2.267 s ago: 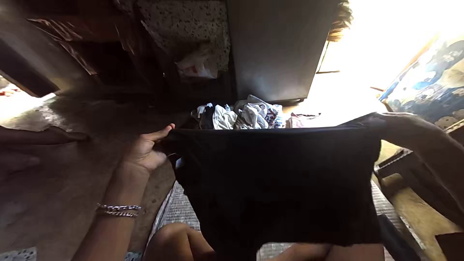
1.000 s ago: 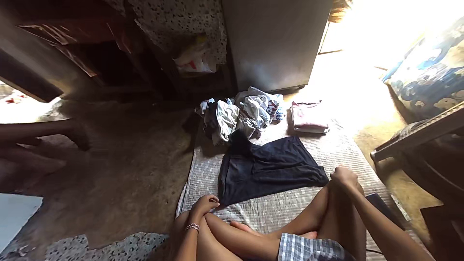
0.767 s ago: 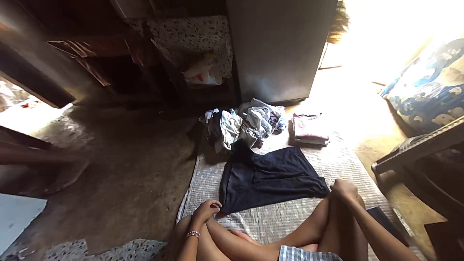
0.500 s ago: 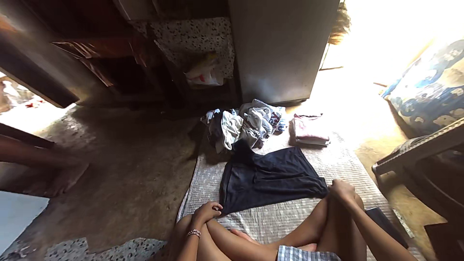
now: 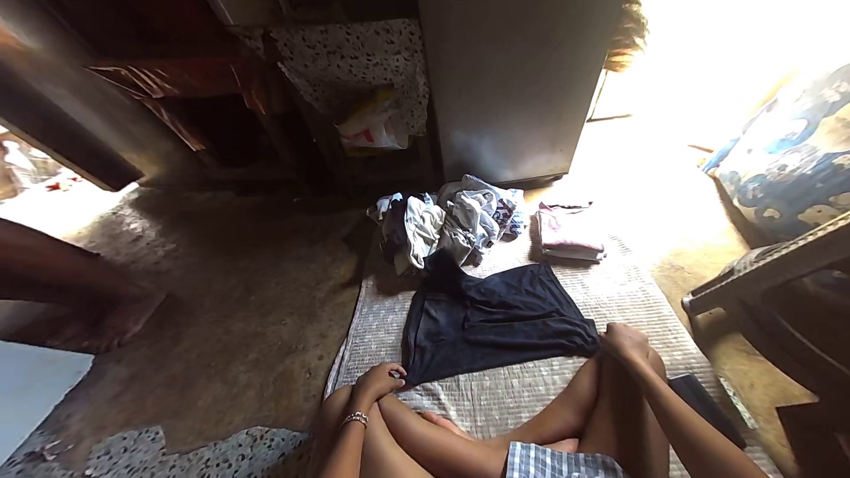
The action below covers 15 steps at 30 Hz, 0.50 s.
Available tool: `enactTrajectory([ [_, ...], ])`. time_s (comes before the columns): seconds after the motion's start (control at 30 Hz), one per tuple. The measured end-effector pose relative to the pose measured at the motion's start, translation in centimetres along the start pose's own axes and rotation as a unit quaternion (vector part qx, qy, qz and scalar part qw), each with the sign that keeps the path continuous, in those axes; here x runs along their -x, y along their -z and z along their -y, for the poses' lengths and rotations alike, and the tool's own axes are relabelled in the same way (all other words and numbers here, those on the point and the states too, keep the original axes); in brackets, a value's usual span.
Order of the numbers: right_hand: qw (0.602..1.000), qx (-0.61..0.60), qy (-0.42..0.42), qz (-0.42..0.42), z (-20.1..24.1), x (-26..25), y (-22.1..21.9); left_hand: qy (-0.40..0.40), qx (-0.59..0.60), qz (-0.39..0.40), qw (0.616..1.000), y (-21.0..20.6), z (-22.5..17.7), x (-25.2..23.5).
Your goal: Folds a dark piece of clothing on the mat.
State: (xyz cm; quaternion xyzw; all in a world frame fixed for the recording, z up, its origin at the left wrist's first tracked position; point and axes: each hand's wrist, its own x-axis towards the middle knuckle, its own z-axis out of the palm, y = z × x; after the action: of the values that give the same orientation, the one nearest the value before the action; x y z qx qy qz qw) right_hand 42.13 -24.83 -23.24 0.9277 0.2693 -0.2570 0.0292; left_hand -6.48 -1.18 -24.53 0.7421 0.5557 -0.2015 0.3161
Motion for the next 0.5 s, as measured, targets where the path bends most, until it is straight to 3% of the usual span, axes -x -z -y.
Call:
enactTrajectory([
  [0.13, 1.0, -0.013, 0.012, 0.002, -0.4, -0.3, -0.3, -0.02, 0.006, 0.008, 1.0, -0.2, -0.2, 0.2],
  [0.3, 0.995, -0.063, 0.074, -0.01, -0.9, -3.3, -1.4, -0.059, 0.096, 0.031, 0.993, -0.9, 1.1, -1.7],
  [0.5, 0.99, -0.011, 0.136, 0.039, -1.5, -5.5, -2.7, -0.085, 0.149, 0.094, 0.981, -1.9, 2.6, -1.5],
])
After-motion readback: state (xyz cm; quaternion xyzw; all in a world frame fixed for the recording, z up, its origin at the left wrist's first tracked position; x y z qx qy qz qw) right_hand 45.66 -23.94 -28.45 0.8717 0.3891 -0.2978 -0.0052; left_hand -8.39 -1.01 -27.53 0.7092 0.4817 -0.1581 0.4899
